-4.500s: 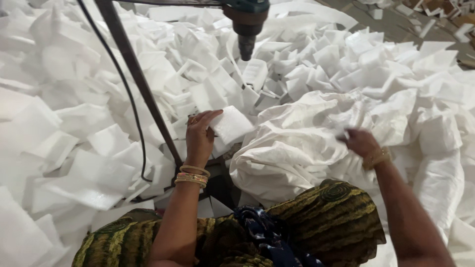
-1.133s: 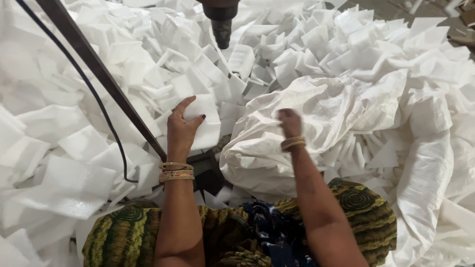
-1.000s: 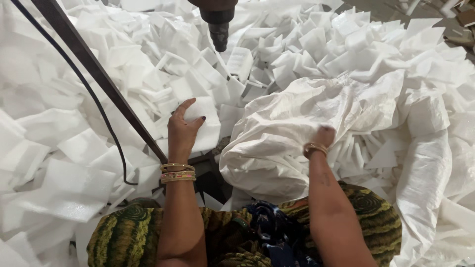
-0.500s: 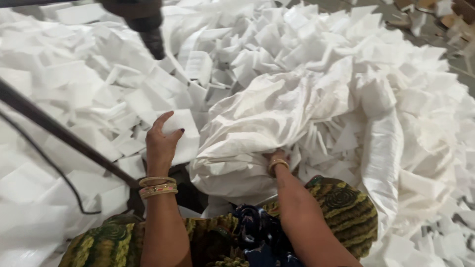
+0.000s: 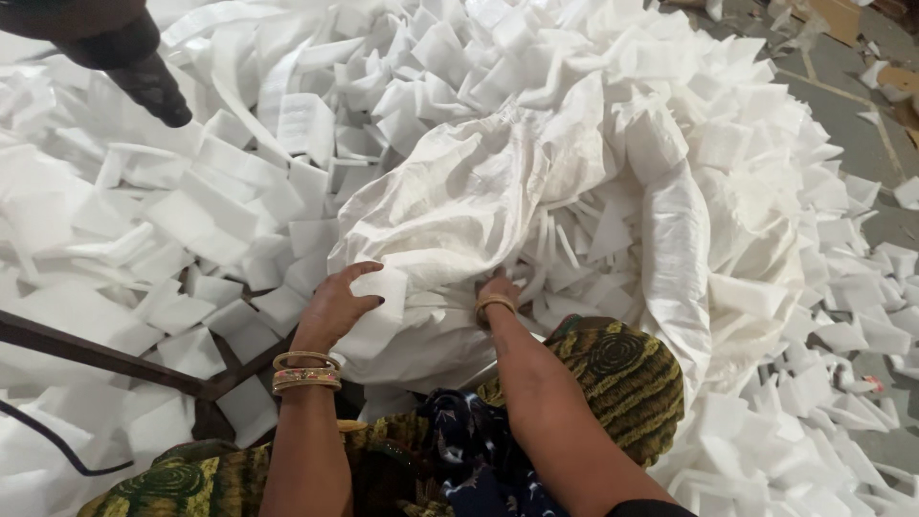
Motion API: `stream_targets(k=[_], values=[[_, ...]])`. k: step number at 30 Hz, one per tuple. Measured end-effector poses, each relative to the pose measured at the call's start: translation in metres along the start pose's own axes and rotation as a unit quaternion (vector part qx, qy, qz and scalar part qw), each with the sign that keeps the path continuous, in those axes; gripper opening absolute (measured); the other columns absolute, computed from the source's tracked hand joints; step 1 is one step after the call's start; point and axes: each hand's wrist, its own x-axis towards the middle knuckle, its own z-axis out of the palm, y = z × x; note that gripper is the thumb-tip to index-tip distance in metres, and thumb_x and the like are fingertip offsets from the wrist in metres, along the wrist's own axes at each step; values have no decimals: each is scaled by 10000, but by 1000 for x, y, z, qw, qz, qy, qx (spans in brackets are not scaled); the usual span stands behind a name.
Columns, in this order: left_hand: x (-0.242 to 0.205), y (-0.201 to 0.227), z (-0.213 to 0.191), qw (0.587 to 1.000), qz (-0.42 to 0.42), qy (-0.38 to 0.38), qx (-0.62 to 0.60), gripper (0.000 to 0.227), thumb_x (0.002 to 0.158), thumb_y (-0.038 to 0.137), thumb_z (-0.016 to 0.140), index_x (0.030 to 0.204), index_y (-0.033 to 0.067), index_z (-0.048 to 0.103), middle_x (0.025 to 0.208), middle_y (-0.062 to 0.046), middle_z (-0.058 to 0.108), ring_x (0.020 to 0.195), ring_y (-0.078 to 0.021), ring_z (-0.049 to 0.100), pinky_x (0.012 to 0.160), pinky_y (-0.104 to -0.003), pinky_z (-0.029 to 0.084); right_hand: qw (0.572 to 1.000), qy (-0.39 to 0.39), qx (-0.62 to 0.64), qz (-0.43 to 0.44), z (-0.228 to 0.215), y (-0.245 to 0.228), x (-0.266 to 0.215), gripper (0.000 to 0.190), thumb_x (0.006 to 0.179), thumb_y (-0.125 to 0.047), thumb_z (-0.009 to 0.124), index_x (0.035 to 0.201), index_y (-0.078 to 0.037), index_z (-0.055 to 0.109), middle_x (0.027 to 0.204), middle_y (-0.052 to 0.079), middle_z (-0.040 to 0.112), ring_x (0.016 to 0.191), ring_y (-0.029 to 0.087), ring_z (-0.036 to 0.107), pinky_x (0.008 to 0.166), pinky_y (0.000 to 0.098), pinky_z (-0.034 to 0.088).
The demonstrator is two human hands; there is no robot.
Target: The person sits on the floor and repeatedly picks up white foam pieces, places them under a stationary heat gun, and then discards them into a pile. The person handles the foam pieces one at a time, using both hands to position them under the nozzle.
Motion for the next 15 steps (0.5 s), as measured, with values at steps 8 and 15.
stream_targets(k=[8, 15], values=[[3, -9, -5, 996, 65, 18, -53, 551, 769, 119, 809, 1304, 180, 694, 1277, -138, 703, 1095, -278, 685, 953, -408, 537, 983, 65, -129, -115, -84, -78, -37, 282, 991, -295, 582, 1233, -162, 640, 1216, 161, 728, 1075, 355, 709, 945, 481, 559], [-23, 3, -34, 955, 107, 39, -274, 542, 800, -11, 757, 1319, 125, 680, 1103, -50, 729, 875, -128, 679, 773, -280, 589, 851, -162, 308, -393, -118, -140, -93, 491, 885, 54, 654, 1340, -105, 563, 1013, 70, 694, 891, 150, 671, 766, 283, 572]])
